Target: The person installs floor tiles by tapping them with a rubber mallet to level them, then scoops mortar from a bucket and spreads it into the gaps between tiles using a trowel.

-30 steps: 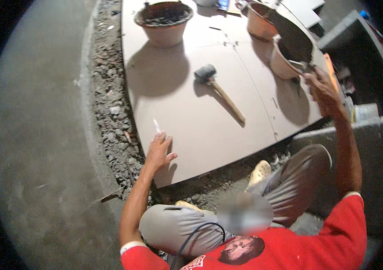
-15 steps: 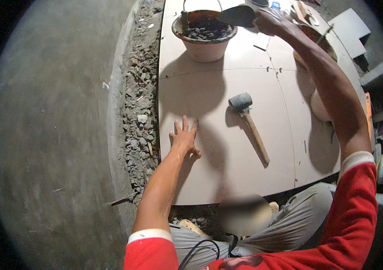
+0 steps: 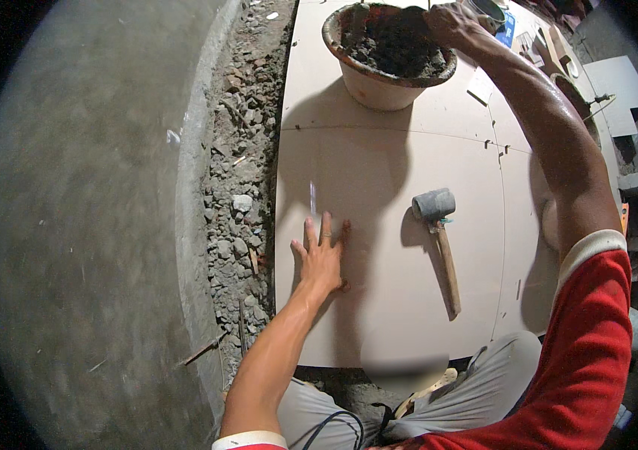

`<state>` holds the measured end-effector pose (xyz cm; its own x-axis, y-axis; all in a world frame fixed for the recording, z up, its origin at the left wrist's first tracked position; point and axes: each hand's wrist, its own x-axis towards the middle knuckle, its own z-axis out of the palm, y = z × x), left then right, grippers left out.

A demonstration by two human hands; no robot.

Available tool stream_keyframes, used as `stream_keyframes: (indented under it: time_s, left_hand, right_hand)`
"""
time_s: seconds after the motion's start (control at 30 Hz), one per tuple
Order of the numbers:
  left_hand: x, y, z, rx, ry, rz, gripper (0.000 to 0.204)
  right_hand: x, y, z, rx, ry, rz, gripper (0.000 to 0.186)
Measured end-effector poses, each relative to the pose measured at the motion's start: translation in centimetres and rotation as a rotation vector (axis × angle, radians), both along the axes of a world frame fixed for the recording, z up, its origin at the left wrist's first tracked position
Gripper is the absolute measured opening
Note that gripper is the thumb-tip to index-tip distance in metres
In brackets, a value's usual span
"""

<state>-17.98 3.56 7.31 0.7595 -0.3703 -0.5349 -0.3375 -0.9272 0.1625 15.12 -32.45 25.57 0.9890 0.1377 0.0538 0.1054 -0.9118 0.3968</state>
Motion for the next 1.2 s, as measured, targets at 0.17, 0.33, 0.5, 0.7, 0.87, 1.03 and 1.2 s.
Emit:
stream_keyframes:
  time_s: [0.17, 0.33, 0.5, 0.7, 0.87, 1.03, 1.2]
  left_hand:
    - [0.5, -0.5, 1.4, 0.038, 0.094, -0.005, 0.149]
    - [0.7, -0.8, 2.3, 0.06, 0.033, -0.036, 0.135]
    - [1.0, -0.9, 2.4, 0.031, 0.119, 0.001, 0.15]
    - [1.2, -1.0, 2.1, 0.021, 0.109, 0.01, 0.151]
    - [0.9, -0.7, 2.1, 0.031, 0.094, -0.005, 0.148]
    - [1.1, -0.6, 1.9, 0.062, 0.055, -0.034, 0.147]
    - [1.0, -0.6, 1.6, 0.02, 0.058, 0.013, 0.148]
  right_hand:
    - [0.7, 0.0, -1.7, 0.056, 0.067, 0.051, 0.021]
    - [2.4, -2.0, -2.4, 0.167, 0.216, -0.024, 0.029]
    - [2.0, -1.5, -2.6, 0.223, 0.223, 0.27, 0.035]
    - [0.1, 0.3, -1.1, 0.303, 0.268, 0.414, 0.037]
    - [-0.5, -1.5, -0.4, 0.586, 0.322, 0.31, 0.038]
    - [0.0, -4.2, -0.7, 0.844, 0.393, 0.154, 0.039]
    - [-1.2, -6.3, -0.3, 0.987, 0.312, 0.114, 0.04]
